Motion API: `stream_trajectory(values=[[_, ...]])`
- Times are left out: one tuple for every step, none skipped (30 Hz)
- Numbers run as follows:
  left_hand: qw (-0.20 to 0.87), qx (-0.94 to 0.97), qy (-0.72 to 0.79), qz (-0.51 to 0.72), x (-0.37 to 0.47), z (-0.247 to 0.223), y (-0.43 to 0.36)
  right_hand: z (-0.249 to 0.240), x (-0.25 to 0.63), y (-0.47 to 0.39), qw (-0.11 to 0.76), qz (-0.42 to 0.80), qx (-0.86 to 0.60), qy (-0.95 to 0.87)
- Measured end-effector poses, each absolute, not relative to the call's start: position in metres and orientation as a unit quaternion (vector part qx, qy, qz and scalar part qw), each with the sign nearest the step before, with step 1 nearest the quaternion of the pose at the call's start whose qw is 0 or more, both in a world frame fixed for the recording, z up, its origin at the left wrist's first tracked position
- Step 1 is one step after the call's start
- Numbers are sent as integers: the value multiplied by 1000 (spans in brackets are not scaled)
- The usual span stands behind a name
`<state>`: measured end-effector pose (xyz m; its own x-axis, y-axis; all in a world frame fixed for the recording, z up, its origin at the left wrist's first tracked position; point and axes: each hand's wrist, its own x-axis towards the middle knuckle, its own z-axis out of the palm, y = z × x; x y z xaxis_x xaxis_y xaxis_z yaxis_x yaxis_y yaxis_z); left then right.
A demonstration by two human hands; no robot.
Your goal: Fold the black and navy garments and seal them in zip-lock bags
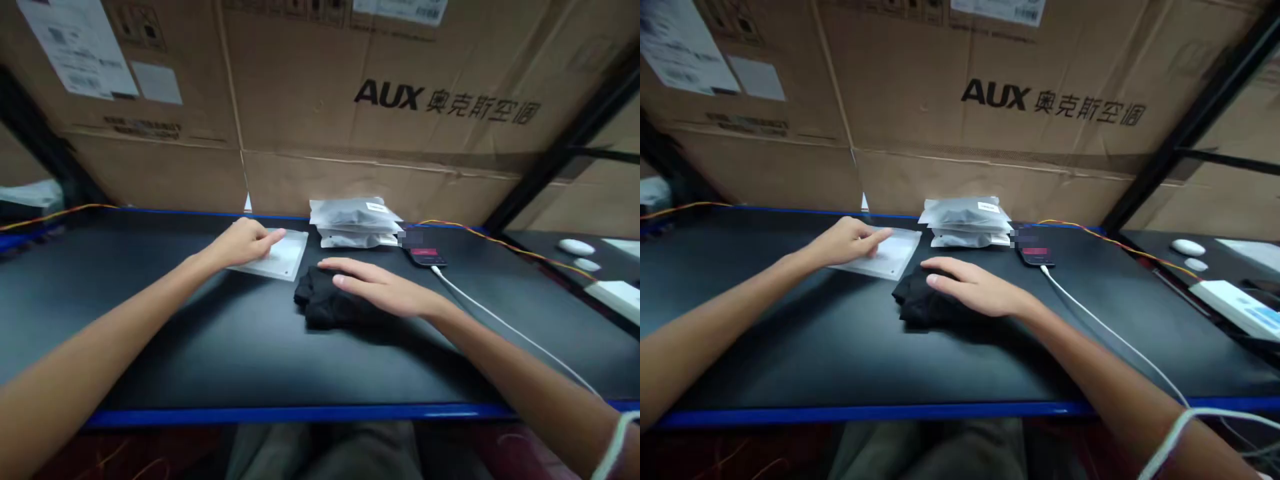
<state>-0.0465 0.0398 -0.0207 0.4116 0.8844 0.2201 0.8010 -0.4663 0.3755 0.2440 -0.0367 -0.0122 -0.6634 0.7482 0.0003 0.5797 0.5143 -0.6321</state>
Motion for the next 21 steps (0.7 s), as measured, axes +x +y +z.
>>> stream_trajectory(values=[[97,826,526,179,-47,-18,38,-9,248,-35,144,316,-395,-851],[78,820,544,159,-47,-17,36,-6,252,-34,143,316,-403,-847],[59,816,557,140,-48,-16,35,-4,254,-33,134,312,-409,-847],[52,813,565,131,-49,-16,34,-2,256,-33,121,308,-414,-848],[54,811,569,124,-50,-16,33,-1,258,-33,108,307,-417,-849],[65,813,568,115,-51,-17,33,0,258,-33,94,310,-420,-848],[81,817,561,106,-53,-17,33,1,258,-33,80,320,-421,-845],[98,823,550,99,-54,-17,33,1,258,-34,70,337,-419,-840],[114,830,536,97,-55,-17,32,1,258,-34,62,363,-415,-832],[132,837,522,98,-56,-16,31,1,257,-35,58,396,-407,-821],[151,843,507,101,-56,-15,29,1,256,-35,58,432,-398,-808],[175,846,492,107,-55,-15,27,1,256,-36,63,465,-386,-794],[200,849,476,116,-53,-14,24,1,255,-37,73,491,-372,-785],[226,850,460,125,-50,-13,21,2,255,-37,88,505,-358,-781],[253,850,443,134,-47,-13,18,3,255,-38,107,510,-346,-780],[279,849,425,142,-43,-12,14,4,256,-38,131,508,-339,-781],[305,848,408,147,-38,-12,11,5,256,-38,161,507,-337,-777],[327,845,394,150,-33,-12,7,7,257,-38,195,510,-337,-767],[343,844,384,151,-28,-11,3,9,259,-38,232,520,-339,-749],[353,844,376,150,-23,-11,-1,11,260,-39,271,541,-339,-721],[356,844,371,152,-18,-12,-6,12,260,-40,309,569,-337,-684]])
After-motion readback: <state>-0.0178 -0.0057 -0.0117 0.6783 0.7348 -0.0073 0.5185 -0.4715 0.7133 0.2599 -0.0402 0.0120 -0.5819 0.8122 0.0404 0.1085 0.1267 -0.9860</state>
